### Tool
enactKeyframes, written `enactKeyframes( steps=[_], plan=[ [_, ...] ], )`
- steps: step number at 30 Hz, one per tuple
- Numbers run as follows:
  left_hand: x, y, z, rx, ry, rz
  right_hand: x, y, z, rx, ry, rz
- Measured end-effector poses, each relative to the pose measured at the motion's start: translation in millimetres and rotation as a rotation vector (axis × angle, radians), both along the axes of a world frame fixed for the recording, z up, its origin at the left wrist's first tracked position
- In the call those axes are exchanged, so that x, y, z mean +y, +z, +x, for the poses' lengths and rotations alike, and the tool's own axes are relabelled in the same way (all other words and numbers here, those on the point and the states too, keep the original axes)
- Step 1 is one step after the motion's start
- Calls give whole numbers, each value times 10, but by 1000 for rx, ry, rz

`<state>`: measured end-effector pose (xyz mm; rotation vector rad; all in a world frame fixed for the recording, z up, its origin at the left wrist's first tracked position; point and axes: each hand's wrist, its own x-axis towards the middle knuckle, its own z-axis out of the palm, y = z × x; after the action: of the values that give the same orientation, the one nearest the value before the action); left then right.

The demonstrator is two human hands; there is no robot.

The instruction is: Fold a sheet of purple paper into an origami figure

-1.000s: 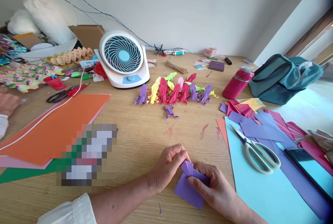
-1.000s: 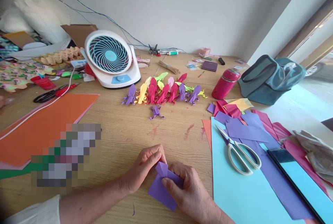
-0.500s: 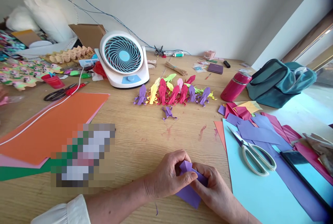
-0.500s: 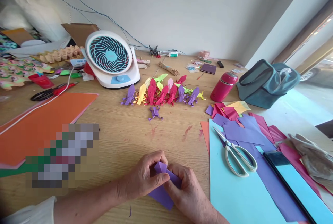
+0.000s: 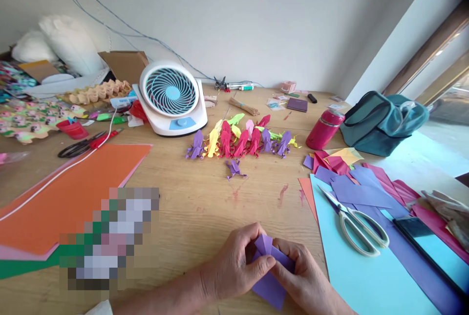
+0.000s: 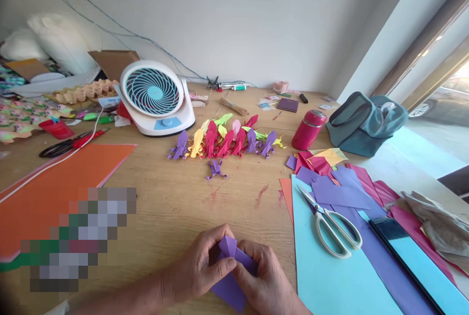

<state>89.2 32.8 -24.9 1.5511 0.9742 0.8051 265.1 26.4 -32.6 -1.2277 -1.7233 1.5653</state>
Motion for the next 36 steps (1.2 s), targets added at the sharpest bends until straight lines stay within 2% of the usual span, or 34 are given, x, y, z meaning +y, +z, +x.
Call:
enactKeyframes(
  steps=[9, 15, 21, 26, 31, 36],
  plan=[
    [27, -37, 24, -161, 28, -96, 14, -32, 8, 41, -57, 2],
    [33, -55, 19, -170, 91, -117, 19, -30, 26, 25, -39, -4],
    [38, -102, 15, -180, 124, -79, 26, -63, 19, 54, -99, -10],
    [43, -90, 29, -198, 119, -102, 14, -58, 23, 83, -115, -5],
    [53, -98, 20, -106, 126, -35, 5, -54, 16, 62, -120, 13],
    [55, -128, 12, -168, 119, -79, 16, -91, 12, 57, -141, 20]
  ],
)
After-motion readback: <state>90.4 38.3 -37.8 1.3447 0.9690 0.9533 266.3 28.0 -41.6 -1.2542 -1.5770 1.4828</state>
